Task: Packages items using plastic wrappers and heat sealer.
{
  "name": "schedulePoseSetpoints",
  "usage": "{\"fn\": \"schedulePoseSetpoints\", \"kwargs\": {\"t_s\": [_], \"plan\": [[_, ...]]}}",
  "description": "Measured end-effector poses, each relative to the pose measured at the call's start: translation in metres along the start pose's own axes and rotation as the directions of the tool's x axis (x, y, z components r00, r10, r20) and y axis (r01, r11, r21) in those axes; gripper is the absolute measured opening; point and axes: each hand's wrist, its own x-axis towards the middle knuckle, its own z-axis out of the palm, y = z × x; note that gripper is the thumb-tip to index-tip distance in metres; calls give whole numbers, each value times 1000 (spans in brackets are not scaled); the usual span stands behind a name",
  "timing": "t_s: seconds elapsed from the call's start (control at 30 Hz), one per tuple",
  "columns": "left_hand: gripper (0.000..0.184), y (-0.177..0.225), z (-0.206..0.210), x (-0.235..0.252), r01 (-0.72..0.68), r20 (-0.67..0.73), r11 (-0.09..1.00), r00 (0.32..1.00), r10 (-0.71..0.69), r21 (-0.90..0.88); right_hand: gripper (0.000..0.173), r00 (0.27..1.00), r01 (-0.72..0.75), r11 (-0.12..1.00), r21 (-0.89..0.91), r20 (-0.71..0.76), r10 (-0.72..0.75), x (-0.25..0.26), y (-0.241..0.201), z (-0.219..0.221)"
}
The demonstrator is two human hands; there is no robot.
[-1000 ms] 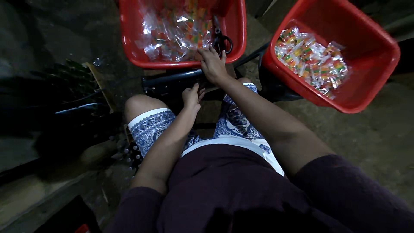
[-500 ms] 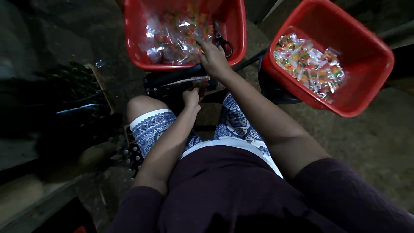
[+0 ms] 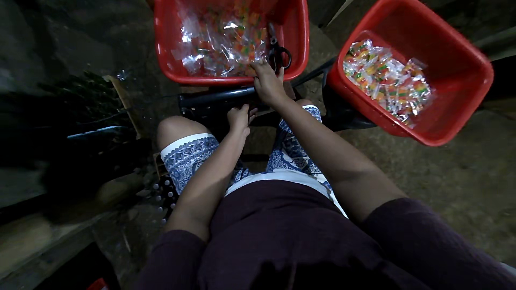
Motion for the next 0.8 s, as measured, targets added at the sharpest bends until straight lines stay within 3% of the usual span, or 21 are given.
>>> {"fn": "schedulePoseSetpoints", "kwargs": {"t_s": [0.3,0.6,0.8], "plan": [[34,-2,-3,-3,33,11,999,999,-34,10,54,993,40,997,-60,-104,-46,2,15,18],[30,-4,-1,-5,-5,-6,1000,1000,5,-15,53,988,60,997,-52,-140,-66,3,19,22],[31,-5,-2,-1,12,7,999,1000,-12,-47,49,999,23,1000,-18,-29,-24,5,9,3]]}}
